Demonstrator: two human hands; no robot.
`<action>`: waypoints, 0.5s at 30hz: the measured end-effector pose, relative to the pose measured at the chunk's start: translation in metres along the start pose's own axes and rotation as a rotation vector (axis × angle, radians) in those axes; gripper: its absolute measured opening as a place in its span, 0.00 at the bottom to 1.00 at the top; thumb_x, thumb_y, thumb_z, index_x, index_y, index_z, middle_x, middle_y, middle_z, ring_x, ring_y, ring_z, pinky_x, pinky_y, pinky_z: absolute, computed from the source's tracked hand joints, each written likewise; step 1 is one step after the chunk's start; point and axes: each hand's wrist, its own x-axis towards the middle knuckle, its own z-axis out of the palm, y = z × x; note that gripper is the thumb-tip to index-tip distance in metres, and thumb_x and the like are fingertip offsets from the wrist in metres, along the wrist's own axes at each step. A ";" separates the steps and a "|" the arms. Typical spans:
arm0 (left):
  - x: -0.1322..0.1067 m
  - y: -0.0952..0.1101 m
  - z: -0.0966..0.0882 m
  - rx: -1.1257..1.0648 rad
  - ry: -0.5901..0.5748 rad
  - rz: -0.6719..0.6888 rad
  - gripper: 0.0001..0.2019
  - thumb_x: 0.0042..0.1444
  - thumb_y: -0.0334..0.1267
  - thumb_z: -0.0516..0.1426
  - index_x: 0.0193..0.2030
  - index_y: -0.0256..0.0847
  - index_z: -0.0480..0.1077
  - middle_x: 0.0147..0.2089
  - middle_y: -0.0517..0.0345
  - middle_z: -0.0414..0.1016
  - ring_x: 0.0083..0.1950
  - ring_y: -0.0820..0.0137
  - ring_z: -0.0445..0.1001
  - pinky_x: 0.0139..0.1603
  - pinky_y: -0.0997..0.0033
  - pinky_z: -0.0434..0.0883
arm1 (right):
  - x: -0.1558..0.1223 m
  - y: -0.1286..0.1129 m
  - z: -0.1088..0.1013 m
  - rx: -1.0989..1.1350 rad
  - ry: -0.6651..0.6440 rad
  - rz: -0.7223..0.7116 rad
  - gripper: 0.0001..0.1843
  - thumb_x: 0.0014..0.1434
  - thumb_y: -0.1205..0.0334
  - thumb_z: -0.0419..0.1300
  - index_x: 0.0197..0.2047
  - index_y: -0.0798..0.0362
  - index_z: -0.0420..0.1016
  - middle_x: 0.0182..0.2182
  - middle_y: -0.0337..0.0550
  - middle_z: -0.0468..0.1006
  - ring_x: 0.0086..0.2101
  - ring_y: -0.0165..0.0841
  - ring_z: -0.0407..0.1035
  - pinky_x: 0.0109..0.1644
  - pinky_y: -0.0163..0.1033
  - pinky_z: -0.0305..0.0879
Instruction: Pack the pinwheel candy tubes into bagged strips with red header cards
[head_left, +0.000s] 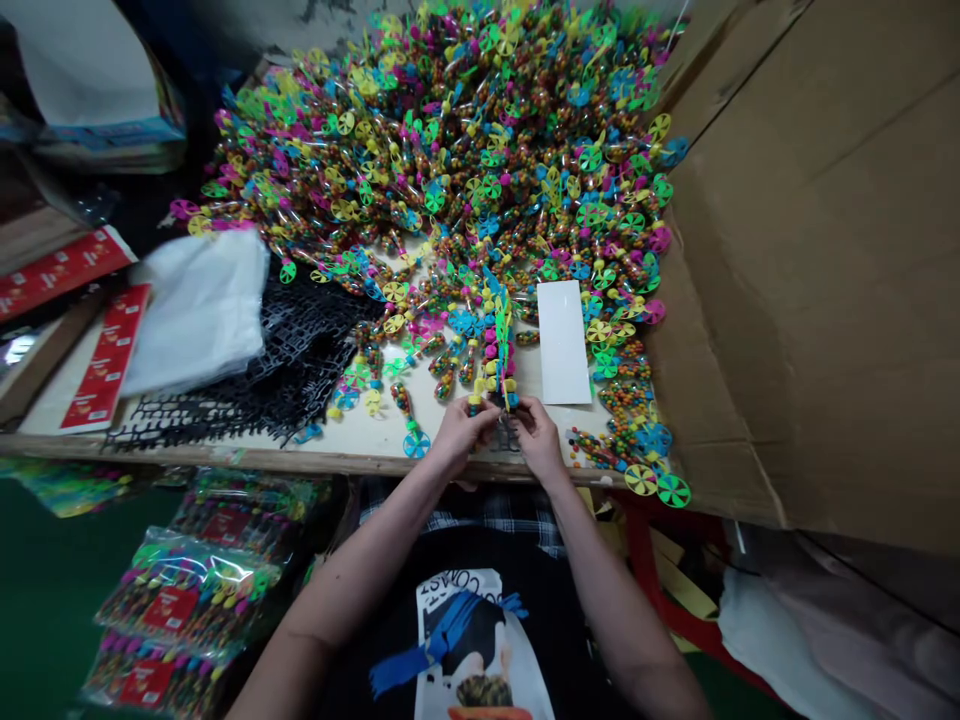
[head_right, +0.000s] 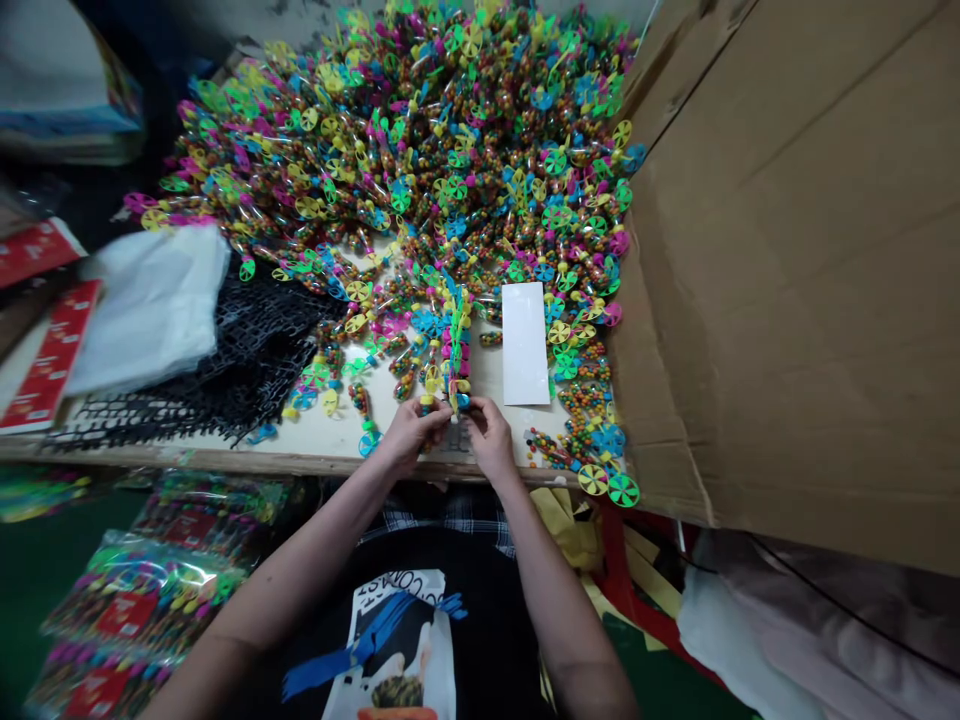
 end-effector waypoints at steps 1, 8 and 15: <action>-0.001 -0.003 -0.002 0.012 0.013 0.049 0.13 0.41 0.42 0.62 0.27 0.39 0.63 0.19 0.68 0.62 0.18 0.80 0.59 0.20 0.78 0.57 | 0.000 0.001 0.000 -0.009 0.008 -0.005 0.14 0.53 0.52 0.59 0.41 0.48 0.68 0.38 0.42 0.77 0.40 0.35 0.73 0.48 0.43 0.69; -0.009 -0.017 -0.018 0.309 0.131 0.322 0.06 0.50 0.35 0.52 0.37 0.42 0.60 0.37 0.59 0.65 0.39 0.72 0.68 0.41 0.72 0.69 | -0.001 0.003 0.002 0.035 0.045 0.011 0.14 0.52 0.52 0.60 0.40 0.49 0.68 0.36 0.42 0.78 0.39 0.35 0.74 0.47 0.42 0.70; 0.008 -0.027 -0.015 0.134 0.124 0.446 0.12 0.45 0.37 0.60 0.39 0.40 0.69 0.40 0.56 0.69 0.44 0.70 0.71 0.45 0.69 0.71 | 0.000 0.005 0.002 0.043 0.059 -0.017 0.15 0.50 0.53 0.60 0.40 0.50 0.68 0.35 0.42 0.78 0.36 0.34 0.73 0.43 0.40 0.70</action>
